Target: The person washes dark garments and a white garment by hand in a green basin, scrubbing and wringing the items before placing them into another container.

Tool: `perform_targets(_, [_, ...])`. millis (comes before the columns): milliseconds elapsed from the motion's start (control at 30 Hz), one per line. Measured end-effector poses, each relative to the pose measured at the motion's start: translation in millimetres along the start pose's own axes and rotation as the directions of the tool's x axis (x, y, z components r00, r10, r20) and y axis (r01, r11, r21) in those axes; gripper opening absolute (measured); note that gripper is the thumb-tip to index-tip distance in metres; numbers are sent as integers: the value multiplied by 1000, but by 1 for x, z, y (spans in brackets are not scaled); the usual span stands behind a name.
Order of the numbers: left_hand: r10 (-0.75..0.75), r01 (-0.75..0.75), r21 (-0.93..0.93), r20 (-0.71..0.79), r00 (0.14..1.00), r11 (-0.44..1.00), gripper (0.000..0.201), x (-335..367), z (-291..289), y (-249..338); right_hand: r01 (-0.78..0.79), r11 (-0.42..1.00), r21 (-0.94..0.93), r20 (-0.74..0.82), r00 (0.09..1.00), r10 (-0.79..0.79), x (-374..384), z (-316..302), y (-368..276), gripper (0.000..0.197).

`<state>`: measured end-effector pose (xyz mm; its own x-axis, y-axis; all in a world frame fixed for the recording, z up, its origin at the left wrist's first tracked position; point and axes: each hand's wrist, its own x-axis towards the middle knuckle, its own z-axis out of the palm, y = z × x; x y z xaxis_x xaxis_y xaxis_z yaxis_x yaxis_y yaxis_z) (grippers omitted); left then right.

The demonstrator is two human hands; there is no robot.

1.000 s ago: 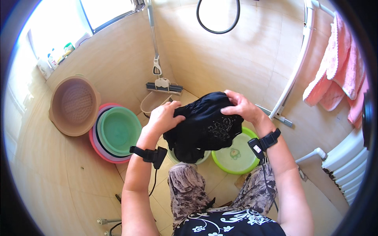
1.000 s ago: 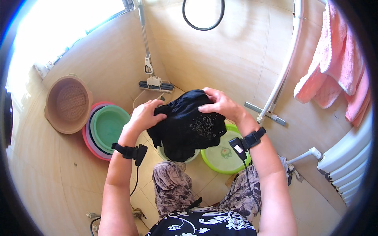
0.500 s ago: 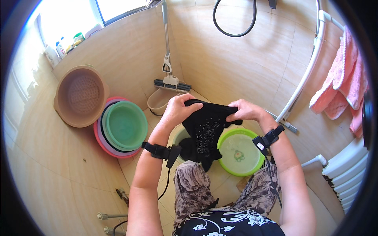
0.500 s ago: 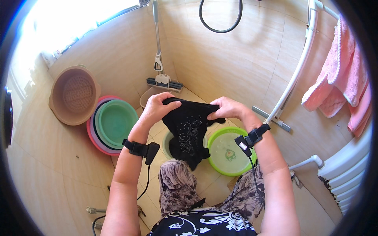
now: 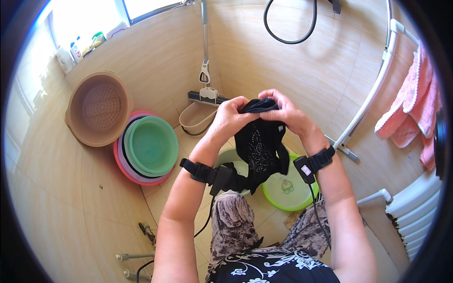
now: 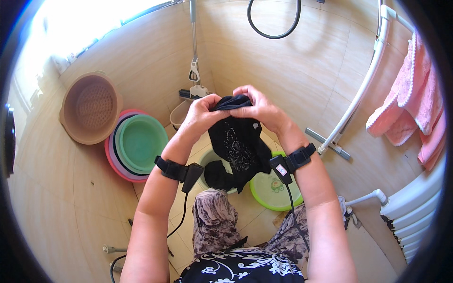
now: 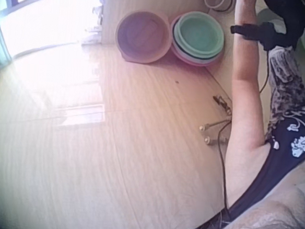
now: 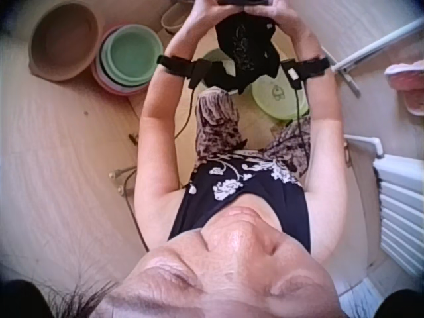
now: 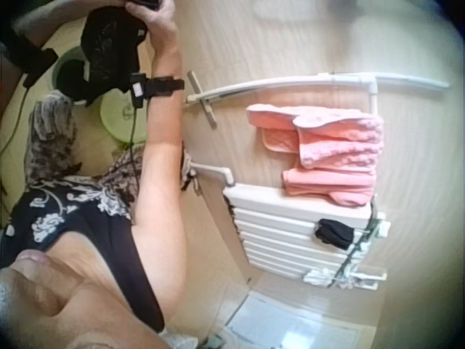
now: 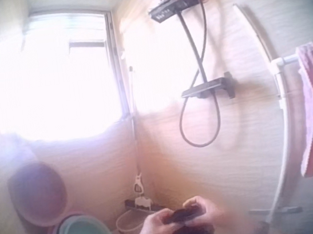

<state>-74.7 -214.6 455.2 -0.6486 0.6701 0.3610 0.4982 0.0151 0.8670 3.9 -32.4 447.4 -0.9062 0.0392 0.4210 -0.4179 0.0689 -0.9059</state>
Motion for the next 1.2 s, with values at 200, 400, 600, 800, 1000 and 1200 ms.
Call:
perform_targets(200, [28,-130,-477,-214,976,869,12,7,-11,13,-159,648,-745,56,953,298,-45,-34,107,23])
perform_targets(400, [68,-191,-284,-393,917,939,12,-3,-54,-7,-495,848,188,-221,820,527,-55,-78,111,14])
perform_targets(600, [341,17,708,-360,868,706,20,-26,-93,-30,-219,925,311,-140,952,273,-25,-74,51,17])
perform_targets(800, [-46,238,371,-458,888,898,19,-38,-117,-43,-114,867,485,-248,933,262,-21,-92,20,24])
perform_targets(1000, [-161,49,-721,-87,983,691,20,-45,-97,-71,46,910,412,-270,960,74,-6,-84,37,33])
perform_targets(1200, [-453,370,-596,11,892,713,14,-47,-68,-88,-274,821,-501,-102,961,258,7,-56,36,28])
